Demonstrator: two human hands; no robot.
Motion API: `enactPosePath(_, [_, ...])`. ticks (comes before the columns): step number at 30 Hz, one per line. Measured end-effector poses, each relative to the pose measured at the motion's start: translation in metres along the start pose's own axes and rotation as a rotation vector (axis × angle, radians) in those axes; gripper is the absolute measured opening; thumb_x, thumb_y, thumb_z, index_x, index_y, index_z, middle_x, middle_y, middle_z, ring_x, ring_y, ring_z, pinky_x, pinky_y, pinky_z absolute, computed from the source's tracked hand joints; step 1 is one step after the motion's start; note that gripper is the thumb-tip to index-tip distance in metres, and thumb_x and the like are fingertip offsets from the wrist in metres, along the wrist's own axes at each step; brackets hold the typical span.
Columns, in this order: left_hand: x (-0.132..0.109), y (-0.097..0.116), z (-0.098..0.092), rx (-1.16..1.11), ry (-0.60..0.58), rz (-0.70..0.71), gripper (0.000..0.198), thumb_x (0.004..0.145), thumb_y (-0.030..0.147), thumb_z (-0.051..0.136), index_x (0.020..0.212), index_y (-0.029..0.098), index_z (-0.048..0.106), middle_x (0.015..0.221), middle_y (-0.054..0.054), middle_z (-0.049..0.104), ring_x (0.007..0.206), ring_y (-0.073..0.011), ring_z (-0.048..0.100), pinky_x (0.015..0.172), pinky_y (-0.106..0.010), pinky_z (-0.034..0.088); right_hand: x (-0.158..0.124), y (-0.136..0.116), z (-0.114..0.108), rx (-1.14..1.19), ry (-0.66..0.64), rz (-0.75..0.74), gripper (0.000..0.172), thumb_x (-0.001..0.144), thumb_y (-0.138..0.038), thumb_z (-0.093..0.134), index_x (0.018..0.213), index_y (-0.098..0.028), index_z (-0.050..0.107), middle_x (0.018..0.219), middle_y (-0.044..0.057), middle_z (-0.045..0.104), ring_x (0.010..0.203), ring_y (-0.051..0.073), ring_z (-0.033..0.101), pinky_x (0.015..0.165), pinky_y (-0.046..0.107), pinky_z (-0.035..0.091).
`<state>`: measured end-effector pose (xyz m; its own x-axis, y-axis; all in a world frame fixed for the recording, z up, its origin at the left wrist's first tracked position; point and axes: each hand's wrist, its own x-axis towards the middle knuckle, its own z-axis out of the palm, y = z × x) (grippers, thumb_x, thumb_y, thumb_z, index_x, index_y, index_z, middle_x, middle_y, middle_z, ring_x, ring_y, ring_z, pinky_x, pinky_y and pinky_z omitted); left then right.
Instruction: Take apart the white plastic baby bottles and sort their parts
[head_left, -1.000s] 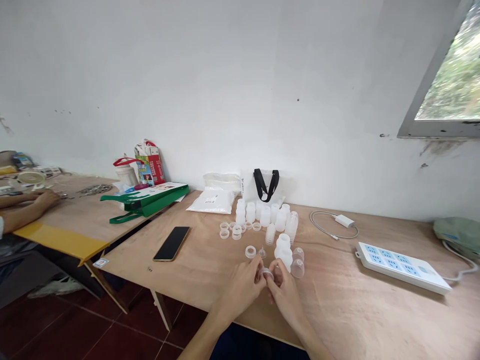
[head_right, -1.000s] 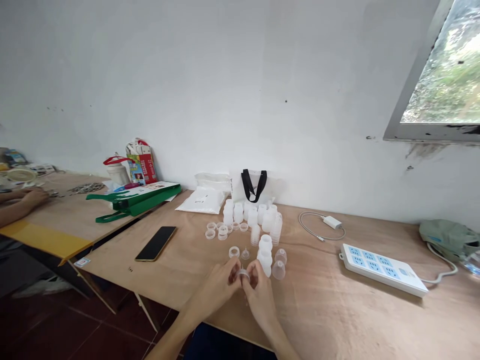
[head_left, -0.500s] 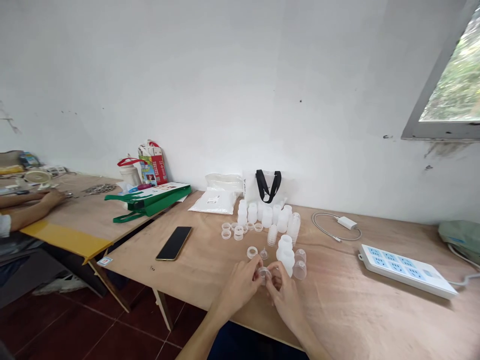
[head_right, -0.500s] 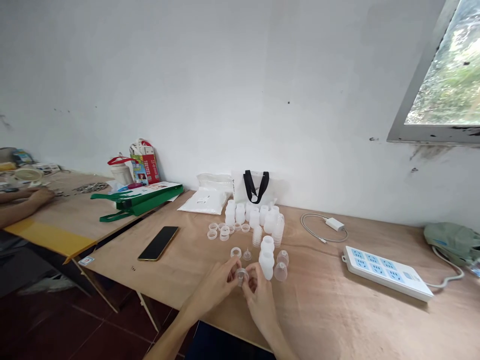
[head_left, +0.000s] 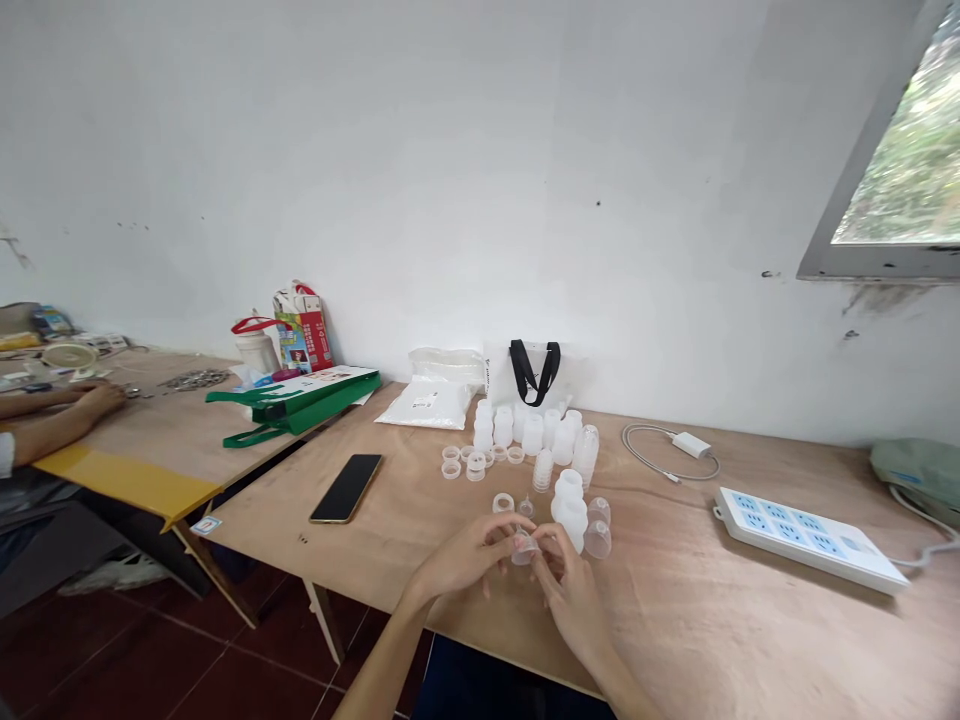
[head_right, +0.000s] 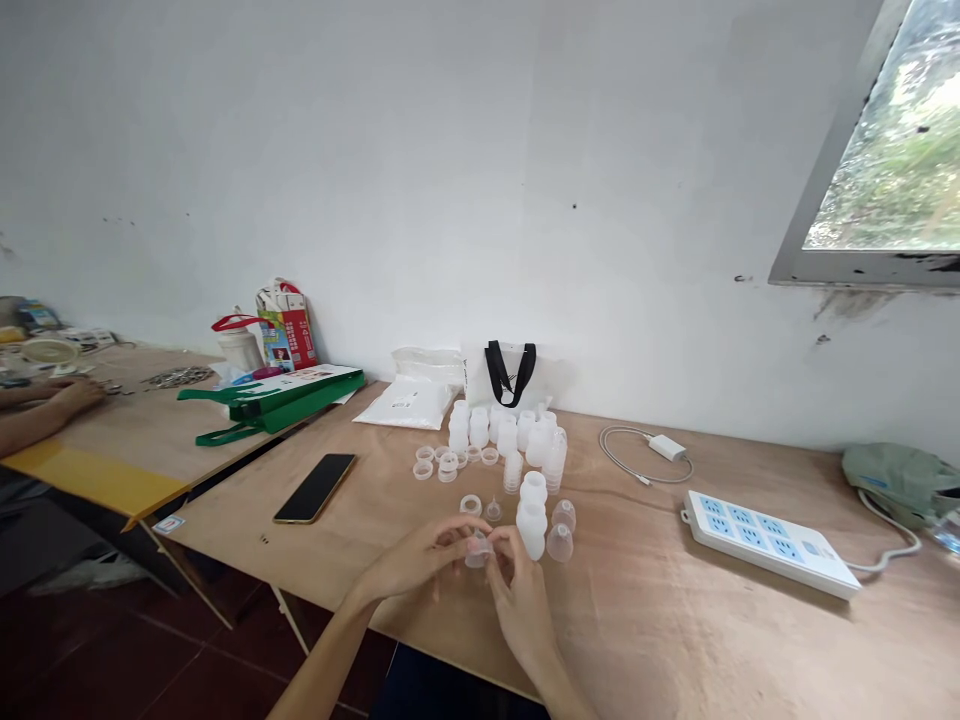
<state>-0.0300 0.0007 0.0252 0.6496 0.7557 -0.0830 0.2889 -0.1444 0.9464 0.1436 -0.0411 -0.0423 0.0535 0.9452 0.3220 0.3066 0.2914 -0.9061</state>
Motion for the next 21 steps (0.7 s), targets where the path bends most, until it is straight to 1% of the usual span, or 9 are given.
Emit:
enactPosePath(3, [0.003,-0.006,-0.001,0.038,0.053,0.007,0.046,0.091,0.056,0.054,0.12,0.022,0.065,0.098,-0.006,0.062,0.084,-0.0192,0.059,0.046,-0.017,0.046,0.0,0.002,0.0,0.067,-0.115,0.07,0.03,0.097,-0.053,0.046,0.109,-0.027,0.056,0.086,0.004,0.07,0.066,0.021,0.065,0.05,0.029,0.049])
enactPosePath(5, [0.004,-0.012,-0.003,0.094,0.128,-0.005,0.046,0.092,0.057,0.052,0.12,0.022,0.063,0.098,-0.006,0.063,0.086,-0.0201,0.059,0.048,-0.019,0.047,-0.001,0.004,0.001,0.033,-0.124,0.091,0.037,0.098,-0.052,0.045,0.126,-0.028,0.052,0.093,0.004,0.072,0.067,0.021,0.068,0.057,0.032,0.053])
enactPosePath(6, [0.005,-0.016,-0.005,0.143,0.177,-0.007,0.045,0.093,0.055,0.051,0.12,0.022,0.063,0.098,-0.006,0.063,0.087,-0.0203,0.059,0.052,-0.021,0.049,-0.002,0.005,0.002,0.002,-0.114,0.091,0.042,0.098,-0.05,0.045,0.134,-0.029,0.047,0.095,0.004,0.073,0.066,0.02,0.068,0.061,0.033,0.055])
enactPosePath(8, [0.007,-0.023,-0.006,0.279,0.282,0.01,0.039,0.096,0.049,0.047,0.12,0.023,0.064,0.103,-0.006,0.066,0.092,-0.0213,0.06,0.067,-0.027,0.053,-0.003,0.006,0.003,-0.063,-0.079,0.06,0.048,0.098,-0.047,0.045,0.143,-0.03,0.041,0.097,0.003,0.073,0.063,0.019,0.068,0.067,0.035,0.057])
enactPosePath(10, [0.01,-0.032,-0.006,0.423,0.354,0.035,0.034,0.098,0.039,0.046,0.123,0.024,0.064,0.115,-0.007,0.067,0.103,-0.0236,0.06,0.087,-0.035,0.05,-0.005,0.004,0.003,-0.125,-0.056,-0.006,0.047,0.098,-0.045,0.044,0.143,-0.03,0.043,0.099,0.003,0.073,0.066,0.019,0.068,0.069,0.035,0.057])
enactPosePath(12, [0.015,-0.041,-0.002,0.518,0.378,0.039,0.038,0.099,0.031,0.045,0.134,0.026,0.058,0.128,-0.008,0.064,0.114,-0.026,0.059,0.098,-0.04,0.045,-0.007,-0.002,0.0,-0.18,-0.061,-0.071,0.041,0.099,-0.044,0.044,0.138,-0.031,0.05,0.101,0.003,0.073,0.068,0.019,0.067,0.068,0.033,0.056])
enactPosePath(16, [0.024,-0.055,0.008,0.579,0.352,0.024,0.056,0.097,0.026,0.046,0.152,0.033,0.037,0.142,-0.01,0.055,0.119,-0.0286,0.06,0.099,-0.041,0.045,-0.009,-0.018,-0.016,-0.269,-0.037,-0.158,0.032,0.1,-0.043,0.044,0.124,-0.031,0.062,0.098,0.003,0.072,0.058,0.016,0.059,0.059,0.029,0.052])
enactPosePath(19, [0.027,-0.06,0.014,0.583,0.311,0.055,0.062,0.096,0.025,0.049,0.155,0.036,0.031,0.15,-0.008,0.047,0.126,-0.0294,0.056,0.104,-0.041,0.043,-0.005,-0.024,-0.034,-0.334,0.089,-0.223,0.031,0.1,-0.042,0.043,0.116,-0.029,0.065,0.1,0.006,0.07,0.063,0.017,0.059,0.06,0.03,0.051])
enactPosePath(21, [0.028,-0.059,0.016,0.582,0.296,0.057,0.064,0.095,0.025,0.052,0.155,0.036,0.03,0.151,-0.008,0.045,0.129,-0.0299,0.053,0.106,-0.042,0.041,0.001,-0.024,-0.045,-0.386,0.2,-0.244,0.032,0.099,-0.042,0.042,0.114,-0.027,0.065,0.108,0.009,0.067,0.069,0.018,0.06,0.062,0.031,0.052])
